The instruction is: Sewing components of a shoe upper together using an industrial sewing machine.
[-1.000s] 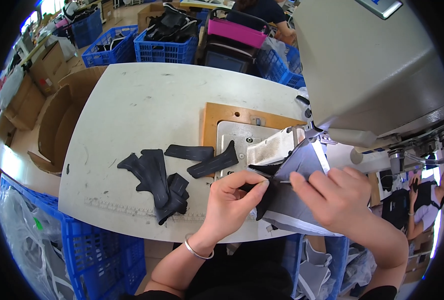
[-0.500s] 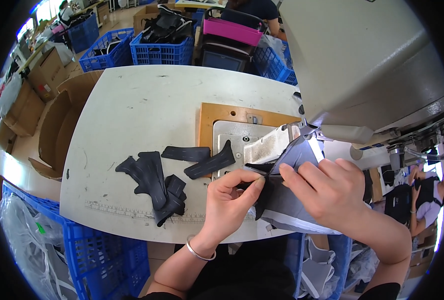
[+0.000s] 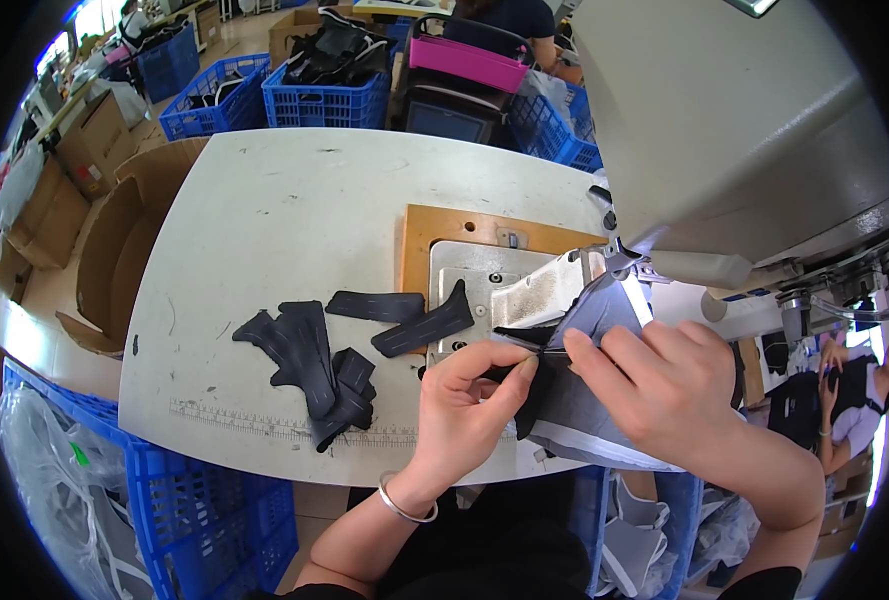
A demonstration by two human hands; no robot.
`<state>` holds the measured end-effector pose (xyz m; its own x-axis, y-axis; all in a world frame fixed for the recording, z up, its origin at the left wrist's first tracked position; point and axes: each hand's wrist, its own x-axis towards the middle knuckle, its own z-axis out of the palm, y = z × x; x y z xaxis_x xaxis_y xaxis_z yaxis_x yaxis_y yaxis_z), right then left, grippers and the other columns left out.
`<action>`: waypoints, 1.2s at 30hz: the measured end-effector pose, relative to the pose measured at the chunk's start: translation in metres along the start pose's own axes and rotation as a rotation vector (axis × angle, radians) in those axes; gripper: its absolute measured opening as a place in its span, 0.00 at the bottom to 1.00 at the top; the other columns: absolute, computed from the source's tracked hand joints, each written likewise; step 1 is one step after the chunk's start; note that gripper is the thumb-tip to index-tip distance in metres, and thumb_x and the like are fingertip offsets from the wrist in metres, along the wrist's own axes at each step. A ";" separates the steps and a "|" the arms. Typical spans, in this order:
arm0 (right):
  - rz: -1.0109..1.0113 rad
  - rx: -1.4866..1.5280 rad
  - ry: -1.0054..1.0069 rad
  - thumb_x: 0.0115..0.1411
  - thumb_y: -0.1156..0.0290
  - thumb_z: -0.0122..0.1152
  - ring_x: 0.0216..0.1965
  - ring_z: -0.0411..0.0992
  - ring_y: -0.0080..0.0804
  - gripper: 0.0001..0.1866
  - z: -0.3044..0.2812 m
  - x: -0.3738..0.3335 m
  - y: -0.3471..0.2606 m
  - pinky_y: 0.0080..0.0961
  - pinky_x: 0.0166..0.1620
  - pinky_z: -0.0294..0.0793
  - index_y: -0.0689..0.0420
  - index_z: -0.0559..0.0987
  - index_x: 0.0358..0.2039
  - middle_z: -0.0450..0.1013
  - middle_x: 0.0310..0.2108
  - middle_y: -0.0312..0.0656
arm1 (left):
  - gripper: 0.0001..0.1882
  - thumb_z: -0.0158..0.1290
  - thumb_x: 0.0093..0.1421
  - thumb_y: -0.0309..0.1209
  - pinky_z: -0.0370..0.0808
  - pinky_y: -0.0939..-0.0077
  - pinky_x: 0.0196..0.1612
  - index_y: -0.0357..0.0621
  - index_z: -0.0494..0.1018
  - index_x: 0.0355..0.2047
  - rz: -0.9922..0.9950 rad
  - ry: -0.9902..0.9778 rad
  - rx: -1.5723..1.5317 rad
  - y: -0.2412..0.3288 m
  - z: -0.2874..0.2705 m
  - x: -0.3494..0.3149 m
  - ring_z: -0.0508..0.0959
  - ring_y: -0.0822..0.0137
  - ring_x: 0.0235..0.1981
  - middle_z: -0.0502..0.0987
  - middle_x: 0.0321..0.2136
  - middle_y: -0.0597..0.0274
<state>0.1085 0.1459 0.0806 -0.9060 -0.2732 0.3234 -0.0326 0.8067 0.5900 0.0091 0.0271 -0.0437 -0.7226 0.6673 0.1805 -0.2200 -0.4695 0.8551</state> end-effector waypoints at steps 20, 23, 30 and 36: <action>0.006 -0.025 -0.018 0.50 0.69 0.64 0.17 0.57 0.19 0.04 -0.002 0.000 -0.001 0.20 0.21 0.51 0.50 0.81 0.28 0.58 0.18 0.27 | 0.03 0.56 0.61 0.18 0.71 0.88 0.26 0.31 0.77 0.36 0.099 -0.023 0.187 -0.006 -0.001 -0.002 0.73 0.82 0.26 0.76 0.27 0.67; 0.007 -0.029 -0.023 0.50 0.69 0.64 0.17 0.57 0.19 0.03 -0.003 0.000 -0.002 0.20 0.21 0.51 0.50 0.81 0.28 0.58 0.18 0.27 | 0.03 0.56 0.61 0.18 0.71 0.88 0.26 0.31 0.77 0.36 0.093 -0.020 0.203 -0.006 -0.001 -0.002 0.73 0.82 0.26 0.76 0.27 0.67; 0.008 -0.039 -0.030 0.51 0.68 0.64 0.17 0.58 0.19 0.03 -0.004 -0.001 -0.001 0.20 0.21 0.51 0.50 0.81 0.28 0.59 0.18 0.27 | 0.04 0.56 0.60 0.18 0.72 0.87 0.26 0.31 0.77 0.36 0.091 -0.019 0.205 -0.004 0.000 -0.002 0.74 0.81 0.26 0.76 0.27 0.66; -0.003 -0.038 -0.030 0.50 0.68 0.64 0.17 0.58 0.19 0.03 -0.004 0.000 -0.002 0.20 0.21 0.51 0.50 0.81 0.28 0.59 0.18 0.27 | 0.04 0.56 0.60 0.17 0.73 0.86 0.27 0.31 0.77 0.36 0.079 -0.019 0.206 -0.004 0.000 -0.003 0.74 0.81 0.26 0.76 0.27 0.66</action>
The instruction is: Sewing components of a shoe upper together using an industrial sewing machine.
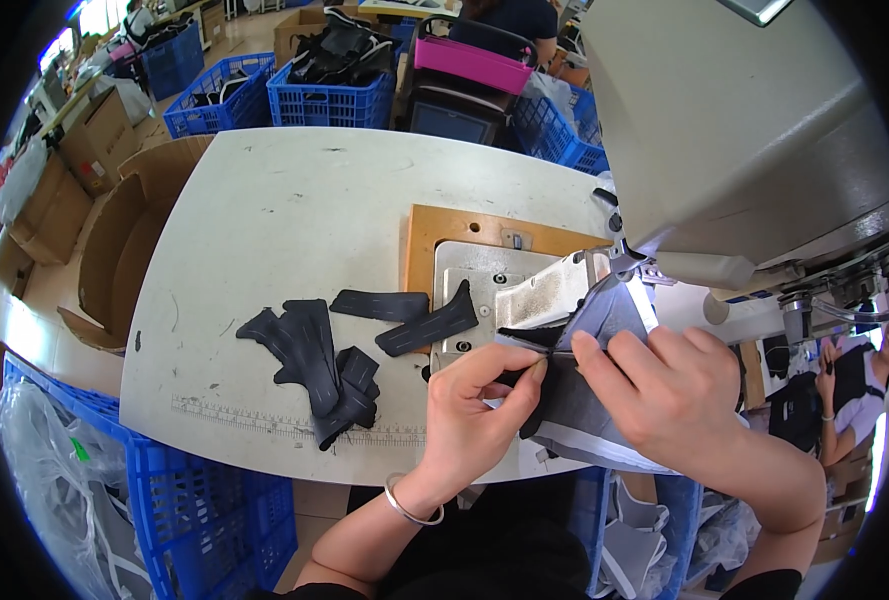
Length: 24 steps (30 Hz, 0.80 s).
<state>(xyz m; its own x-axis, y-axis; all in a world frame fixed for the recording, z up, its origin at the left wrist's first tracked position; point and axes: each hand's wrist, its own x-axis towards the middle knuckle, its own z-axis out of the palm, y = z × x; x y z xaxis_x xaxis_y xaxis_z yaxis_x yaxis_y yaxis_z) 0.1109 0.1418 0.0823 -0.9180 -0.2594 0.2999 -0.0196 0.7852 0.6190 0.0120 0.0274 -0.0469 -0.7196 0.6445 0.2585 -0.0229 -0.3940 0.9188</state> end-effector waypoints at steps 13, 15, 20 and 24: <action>-0.041 -0.072 -0.042 0.50 0.70 0.65 0.18 0.59 0.18 0.02 -0.005 0.006 -0.005 0.20 0.21 0.51 0.50 0.79 0.25 0.59 0.19 0.27 | 0.09 0.59 0.51 0.16 0.76 0.75 0.30 0.36 0.76 0.33 0.251 0.043 0.289 0.007 0.004 0.000 0.79 0.63 0.26 0.78 0.27 0.56; -0.045 -0.063 -0.065 0.48 0.70 0.65 0.18 0.59 0.18 0.04 -0.006 0.006 -0.003 0.19 0.21 0.52 0.50 0.77 0.23 0.58 0.19 0.27 | 0.09 0.58 0.50 0.16 0.76 0.75 0.30 0.36 0.76 0.33 0.265 0.038 0.297 0.008 0.005 0.000 0.79 0.62 0.26 0.78 0.26 0.56; -0.016 0.051 -0.189 0.48 0.70 0.63 0.19 0.63 0.22 0.08 -0.005 0.007 0.002 0.22 0.22 0.58 0.52 0.81 0.32 0.62 0.20 0.29 | 0.10 0.57 0.48 0.13 0.75 0.79 0.29 0.36 0.77 0.30 0.287 0.070 0.339 0.009 0.006 0.002 0.78 0.69 0.24 0.77 0.23 0.59; 0.072 0.275 -0.189 0.45 0.70 0.64 0.16 0.63 0.20 0.07 0.004 0.001 0.009 0.20 0.20 0.62 0.49 0.75 0.26 0.61 0.19 0.29 | 0.10 0.58 0.48 0.12 0.74 0.80 0.30 0.35 0.77 0.31 0.337 0.055 0.333 0.008 0.000 0.003 0.78 0.68 0.24 0.77 0.24 0.59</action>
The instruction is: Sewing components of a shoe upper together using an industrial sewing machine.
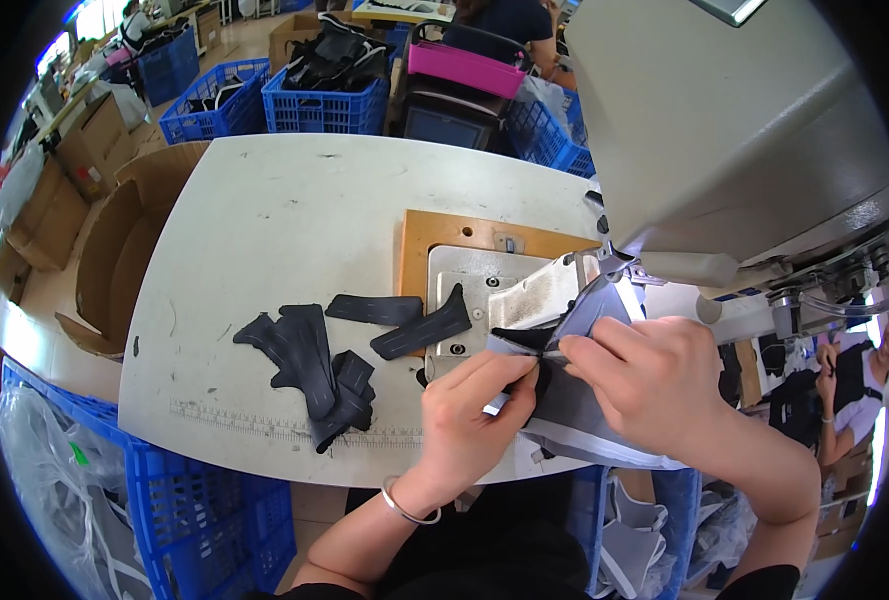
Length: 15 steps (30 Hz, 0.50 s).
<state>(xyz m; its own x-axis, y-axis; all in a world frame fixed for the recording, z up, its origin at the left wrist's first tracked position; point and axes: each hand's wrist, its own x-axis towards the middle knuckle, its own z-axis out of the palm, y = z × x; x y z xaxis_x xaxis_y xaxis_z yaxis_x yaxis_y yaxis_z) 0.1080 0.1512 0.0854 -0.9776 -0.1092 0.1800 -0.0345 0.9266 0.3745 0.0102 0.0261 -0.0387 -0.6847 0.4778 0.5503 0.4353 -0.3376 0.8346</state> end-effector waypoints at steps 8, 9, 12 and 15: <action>0.031 -0.063 0.176 0.49 0.67 0.63 0.17 0.62 0.19 0.07 0.003 -0.010 -0.003 0.19 0.21 0.59 0.48 0.79 0.31 0.62 0.20 0.26 | 0.06 0.57 0.57 0.18 0.74 0.83 0.30 0.36 0.79 0.35 -0.334 -0.033 -0.340 -0.007 -0.003 -0.009 0.76 0.77 0.26 0.77 0.25 0.64; 0.008 -0.113 0.190 0.49 0.67 0.63 0.17 0.62 0.19 0.08 0.004 -0.011 -0.003 0.19 0.22 0.58 0.48 0.80 0.32 0.62 0.20 0.25 | 0.06 0.57 0.57 0.18 0.74 0.83 0.30 0.36 0.79 0.35 -0.334 -0.036 -0.340 -0.006 -0.003 -0.009 0.76 0.77 0.26 0.77 0.25 0.64; -0.008 -0.150 0.190 0.48 0.67 0.63 0.18 0.60 0.18 0.08 0.005 -0.011 -0.004 0.19 0.22 0.56 0.48 0.81 0.32 0.61 0.20 0.25 | 0.04 0.58 0.58 0.20 0.73 0.84 0.29 0.36 0.79 0.35 -0.338 -0.033 -0.322 -0.004 -0.003 -0.009 0.75 0.79 0.26 0.77 0.25 0.65; -0.022 -0.180 0.194 0.47 0.67 0.63 0.18 0.60 0.18 0.09 0.006 -0.009 -0.005 0.19 0.22 0.55 0.48 0.81 0.32 0.61 0.20 0.25 | 0.04 0.59 0.57 0.20 0.73 0.85 0.29 0.37 0.79 0.34 -0.326 -0.028 -0.266 -0.004 -0.003 -0.009 0.75 0.78 0.26 0.77 0.25 0.65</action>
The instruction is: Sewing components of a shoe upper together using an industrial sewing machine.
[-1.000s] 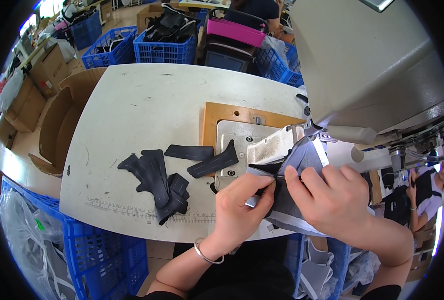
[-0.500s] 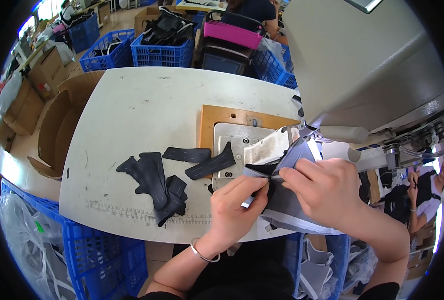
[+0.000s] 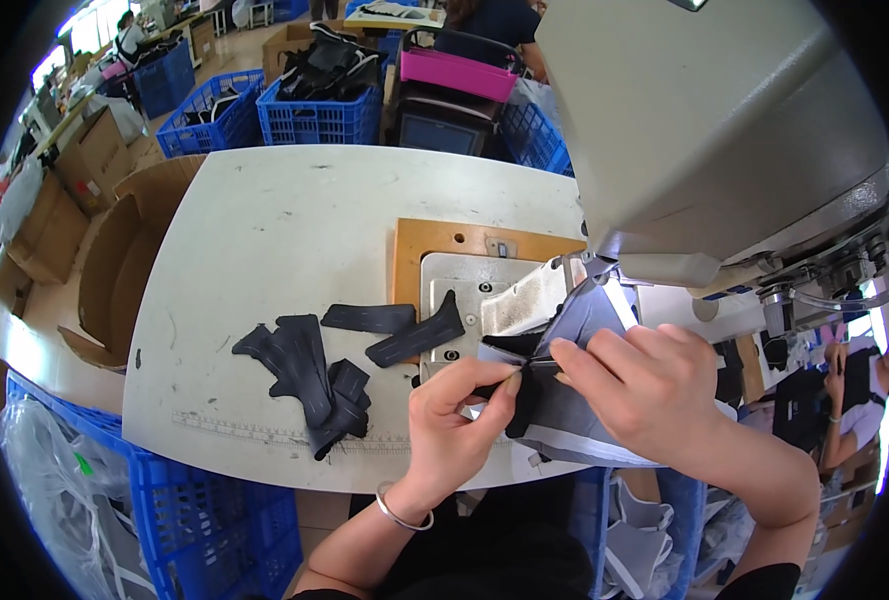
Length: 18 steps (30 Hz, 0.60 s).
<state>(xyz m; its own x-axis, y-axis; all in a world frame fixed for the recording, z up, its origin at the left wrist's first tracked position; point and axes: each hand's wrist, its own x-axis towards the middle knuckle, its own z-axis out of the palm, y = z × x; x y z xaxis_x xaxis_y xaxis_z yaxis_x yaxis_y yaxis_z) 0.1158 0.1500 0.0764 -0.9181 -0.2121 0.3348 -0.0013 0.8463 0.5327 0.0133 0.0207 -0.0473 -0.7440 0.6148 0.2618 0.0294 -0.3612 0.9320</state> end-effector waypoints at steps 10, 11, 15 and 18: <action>-0.017 -0.017 0.015 0.48 0.68 0.64 0.17 0.59 0.18 0.06 -0.002 0.002 -0.003 0.19 0.21 0.53 0.49 0.81 0.30 0.60 0.19 0.25 | 0.05 0.58 0.55 0.18 0.74 0.82 0.29 0.37 0.79 0.33 0.066 0.034 0.031 -0.004 0.003 0.000 0.76 0.75 0.25 0.78 0.25 0.63; -0.019 -0.028 -0.010 0.48 0.68 0.65 0.18 0.60 0.19 0.08 -0.006 0.003 -0.004 0.19 0.21 0.54 0.49 0.82 0.31 0.62 0.19 0.26 | 0.06 0.58 0.54 0.18 0.74 0.81 0.29 0.37 0.79 0.33 0.063 0.035 0.029 -0.003 0.003 0.000 0.77 0.74 0.25 0.78 0.25 0.63; -0.023 -0.035 -0.039 0.45 0.69 0.64 0.18 0.60 0.21 0.12 -0.011 0.004 -0.005 0.20 0.21 0.55 0.51 0.83 0.33 0.63 0.20 0.27 | 0.06 0.56 0.57 0.14 0.72 0.87 0.29 0.33 0.78 0.35 0.132 0.006 0.075 -0.005 0.002 -0.001 0.75 0.80 0.27 0.77 0.27 0.65; -0.008 -0.032 -0.026 0.45 0.69 0.63 0.18 0.60 0.21 0.12 -0.012 0.004 -0.006 0.21 0.21 0.54 0.51 0.83 0.33 0.63 0.19 0.27 | 0.06 0.57 0.56 0.14 0.72 0.87 0.29 0.34 0.78 0.35 0.140 0.018 0.074 -0.005 0.004 -0.001 0.75 0.80 0.27 0.77 0.27 0.66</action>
<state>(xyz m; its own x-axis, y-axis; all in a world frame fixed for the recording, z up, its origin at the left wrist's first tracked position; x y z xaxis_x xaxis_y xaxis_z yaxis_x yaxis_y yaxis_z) 0.1171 0.1385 0.0837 -0.9283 -0.2058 0.3098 0.0033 0.8285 0.5600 0.0164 0.0245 -0.0510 -0.7408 0.5494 0.3864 0.1819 -0.3896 0.9028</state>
